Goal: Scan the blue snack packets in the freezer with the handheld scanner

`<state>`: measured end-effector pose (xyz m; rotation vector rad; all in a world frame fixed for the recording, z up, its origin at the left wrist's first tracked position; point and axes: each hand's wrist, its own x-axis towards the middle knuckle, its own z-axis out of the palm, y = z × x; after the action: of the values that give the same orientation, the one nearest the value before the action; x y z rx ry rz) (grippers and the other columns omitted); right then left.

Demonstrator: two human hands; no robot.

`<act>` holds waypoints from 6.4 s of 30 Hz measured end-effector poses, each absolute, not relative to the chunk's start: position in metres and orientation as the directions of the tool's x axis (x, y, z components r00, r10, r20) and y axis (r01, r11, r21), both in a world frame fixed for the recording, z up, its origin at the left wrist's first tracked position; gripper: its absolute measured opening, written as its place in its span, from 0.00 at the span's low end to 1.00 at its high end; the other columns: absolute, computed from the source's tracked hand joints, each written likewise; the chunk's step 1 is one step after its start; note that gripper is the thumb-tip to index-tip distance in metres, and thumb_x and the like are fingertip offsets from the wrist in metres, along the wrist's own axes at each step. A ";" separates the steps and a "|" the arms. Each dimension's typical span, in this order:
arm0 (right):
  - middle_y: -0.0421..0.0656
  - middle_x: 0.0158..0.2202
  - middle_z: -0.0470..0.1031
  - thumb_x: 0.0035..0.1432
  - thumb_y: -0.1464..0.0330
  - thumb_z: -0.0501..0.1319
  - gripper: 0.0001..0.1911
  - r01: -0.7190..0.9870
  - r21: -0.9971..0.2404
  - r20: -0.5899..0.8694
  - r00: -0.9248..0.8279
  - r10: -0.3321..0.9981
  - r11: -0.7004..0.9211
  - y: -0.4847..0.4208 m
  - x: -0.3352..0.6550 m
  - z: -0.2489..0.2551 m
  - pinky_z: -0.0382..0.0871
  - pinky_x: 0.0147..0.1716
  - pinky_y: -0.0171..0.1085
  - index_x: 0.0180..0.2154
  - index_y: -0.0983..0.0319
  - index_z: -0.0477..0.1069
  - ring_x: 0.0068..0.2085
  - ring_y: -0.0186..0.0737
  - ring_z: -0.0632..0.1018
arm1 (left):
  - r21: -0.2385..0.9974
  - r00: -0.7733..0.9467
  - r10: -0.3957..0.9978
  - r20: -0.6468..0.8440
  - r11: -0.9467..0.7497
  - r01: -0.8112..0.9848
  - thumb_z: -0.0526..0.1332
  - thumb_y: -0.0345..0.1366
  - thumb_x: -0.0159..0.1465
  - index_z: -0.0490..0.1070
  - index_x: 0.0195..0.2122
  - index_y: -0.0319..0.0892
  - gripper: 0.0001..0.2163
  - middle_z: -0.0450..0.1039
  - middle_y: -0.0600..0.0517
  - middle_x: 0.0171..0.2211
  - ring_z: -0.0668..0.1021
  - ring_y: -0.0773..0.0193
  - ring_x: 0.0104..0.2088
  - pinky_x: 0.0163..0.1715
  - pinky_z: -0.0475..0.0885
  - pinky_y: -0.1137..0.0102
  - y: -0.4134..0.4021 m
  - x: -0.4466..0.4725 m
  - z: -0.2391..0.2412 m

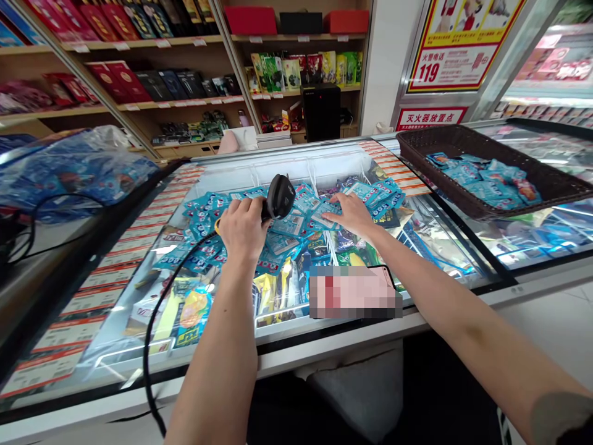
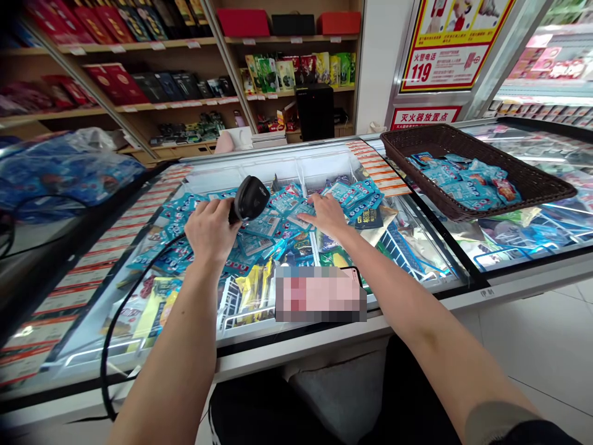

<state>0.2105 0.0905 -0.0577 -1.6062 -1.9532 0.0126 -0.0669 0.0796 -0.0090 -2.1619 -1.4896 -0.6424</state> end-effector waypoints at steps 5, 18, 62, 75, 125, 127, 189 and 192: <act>0.52 0.51 0.75 0.48 0.56 0.73 0.36 0.795 -0.563 0.431 0.048 0.901 0.227 0.094 0.214 -0.057 0.67 0.53 0.49 0.55 0.64 0.68 0.53 0.53 0.74 | -0.089 0.314 0.747 0.586 -0.325 0.941 0.60 0.38 0.62 0.70 0.52 0.44 0.17 0.75 0.42 0.43 0.73 0.44 0.49 0.43 0.66 0.57 0.078 -0.065 -0.007; 0.45 0.36 0.74 0.56 0.51 0.62 0.22 0.378 -0.882 0.442 0.461 0.770 0.280 0.108 0.252 -0.058 0.72 0.40 0.45 0.43 0.60 0.67 0.39 0.44 0.76 | -0.213 0.552 0.629 0.548 -0.533 0.819 0.60 0.37 0.63 0.71 0.51 0.44 0.15 0.76 0.44 0.40 0.75 0.48 0.46 0.41 0.66 0.60 0.078 -0.048 -0.009; 0.55 0.56 0.69 0.67 0.67 0.50 0.21 0.852 -0.496 0.585 0.184 0.790 0.169 0.082 0.245 -0.048 0.64 0.56 0.50 0.59 0.65 0.63 0.56 0.51 0.71 | -0.226 0.615 0.640 0.461 -0.586 0.778 0.61 0.36 0.62 0.71 0.50 0.43 0.15 0.77 0.44 0.40 0.76 0.49 0.45 0.40 0.68 0.61 0.076 -0.042 -0.010; 0.47 0.49 0.78 0.66 0.58 0.57 0.15 0.963 -0.185 0.518 -0.072 0.852 0.194 0.080 0.248 -0.054 0.51 0.59 0.57 0.43 0.58 0.80 0.53 0.53 0.71 | -0.224 0.585 0.658 0.475 -0.552 0.803 0.62 0.35 0.61 0.70 0.51 0.44 0.16 0.77 0.44 0.40 0.76 0.49 0.46 0.39 0.68 0.61 0.077 -0.046 -0.010; 0.46 0.39 0.78 0.66 0.61 0.57 0.24 0.951 -0.261 0.571 0.012 0.821 0.167 0.082 0.235 -0.055 0.61 0.48 0.47 0.60 0.60 0.60 0.50 0.54 0.73 | -0.208 0.631 0.605 0.486 -0.621 0.756 0.60 0.39 0.64 0.71 0.50 0.44 0.14 0.77 0.46 0.41 0.76 0.51 0.46 0.38 0.67 0.61 0.062 -0.024 -0.001; 0.46 0.39 0.78 0.65 0.62 0.58 0.24 0.955 -0.245 0.581 0.009 0.814 0.165 0.082 0.234 -0.055 0.61 0.48 0.47 0.60 0.60 0.60 0.49 0.53 0.73 | -0.201 0.628 0.611 0.481 -0.621 0.758 0.60 0.39 0.64 0.71 0.50 0.44 0.14 0.78 0.46 0.41 0.76 0.51 0.45 0.37 0.67 0.61 0.061 -0.023 0.000; 0.49 0.53 0.75 0.67 0.60 0.53 0.18 0.987 -0.086 0.526 -0.072 0.848 0.137 0.075 0.244 -0.055 0.50 0.58 0.57 0.49 0.58 0.78 0.55 0.54 0.68 | -0.040 0.276 0.749 0.602 -0.317 0.948 0.61 0.39 0.61 0.69 0.50 0.43 0.15 0.75 0.41 0.42 0.73 0.44 0.47 0.42 0.66 0.57 0.079 -0.068 -0.005; 0.49 0.56 0.74 0.68 0.61 0.52 0.19 0.981 -0.079 0.537 -0.109 0.836 0.178 0.075 0.238 -0.053 0.50 0.59 0.56 0.52 0.59 0.76 0.57 0.53 0.68 | -0.073 0.293 0.729 0.619 -0.318 0.945 0.61 0.39 0.61 0.69 0.50 0.44 0.16 0.75 0.43 0.41 0.74 0.45 0.46 0.41 0.67 0.58 0.079 -0.069 -0.005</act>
<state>0.2384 0.0753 -0.0526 -1.7057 -1.9957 -0.4130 -0.0689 0.0790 -0.0046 -2.1397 -1.4966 -0.6825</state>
